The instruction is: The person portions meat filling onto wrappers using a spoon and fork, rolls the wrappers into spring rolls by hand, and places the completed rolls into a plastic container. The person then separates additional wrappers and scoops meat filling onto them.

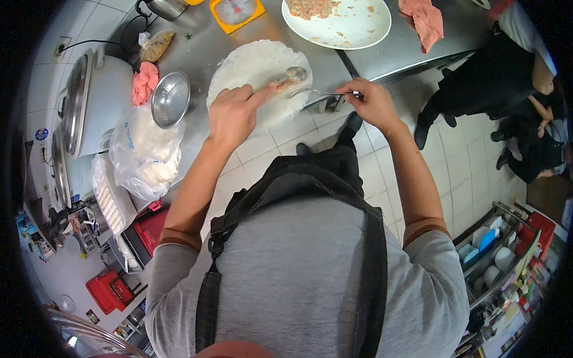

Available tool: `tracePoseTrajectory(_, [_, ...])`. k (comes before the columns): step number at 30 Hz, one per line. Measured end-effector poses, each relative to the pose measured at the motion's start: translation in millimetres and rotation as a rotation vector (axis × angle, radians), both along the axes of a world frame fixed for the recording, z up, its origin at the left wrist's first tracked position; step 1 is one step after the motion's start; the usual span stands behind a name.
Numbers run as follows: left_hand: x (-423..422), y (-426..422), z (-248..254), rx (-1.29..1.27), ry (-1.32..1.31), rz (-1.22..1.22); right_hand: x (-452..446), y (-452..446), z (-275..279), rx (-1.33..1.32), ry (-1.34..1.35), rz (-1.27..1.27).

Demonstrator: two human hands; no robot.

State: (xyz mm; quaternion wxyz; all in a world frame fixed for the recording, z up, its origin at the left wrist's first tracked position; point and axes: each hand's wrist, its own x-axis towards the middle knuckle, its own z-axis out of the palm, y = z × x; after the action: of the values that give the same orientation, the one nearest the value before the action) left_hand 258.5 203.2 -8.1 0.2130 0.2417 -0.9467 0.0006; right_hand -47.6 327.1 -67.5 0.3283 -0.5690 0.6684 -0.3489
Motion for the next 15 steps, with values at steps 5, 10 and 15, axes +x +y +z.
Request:
tracePoseTrajectory(5, [14, -17, 3, -0.004, -0.073, 0.0, -13, 7, -6, -0.042, -0.05, -0.109])
tracePoseTrajectory(10, [9, -9, -7, 0.463, 0.093, 0.207, 0, 0, -5, -0.023, -0.128, -0.023])
tracePoseTrajectory(15, [17, 19, -34, 0.482, 0.0, 0.309, 0, -8, -17, -0.074, -0.087, -0.09])
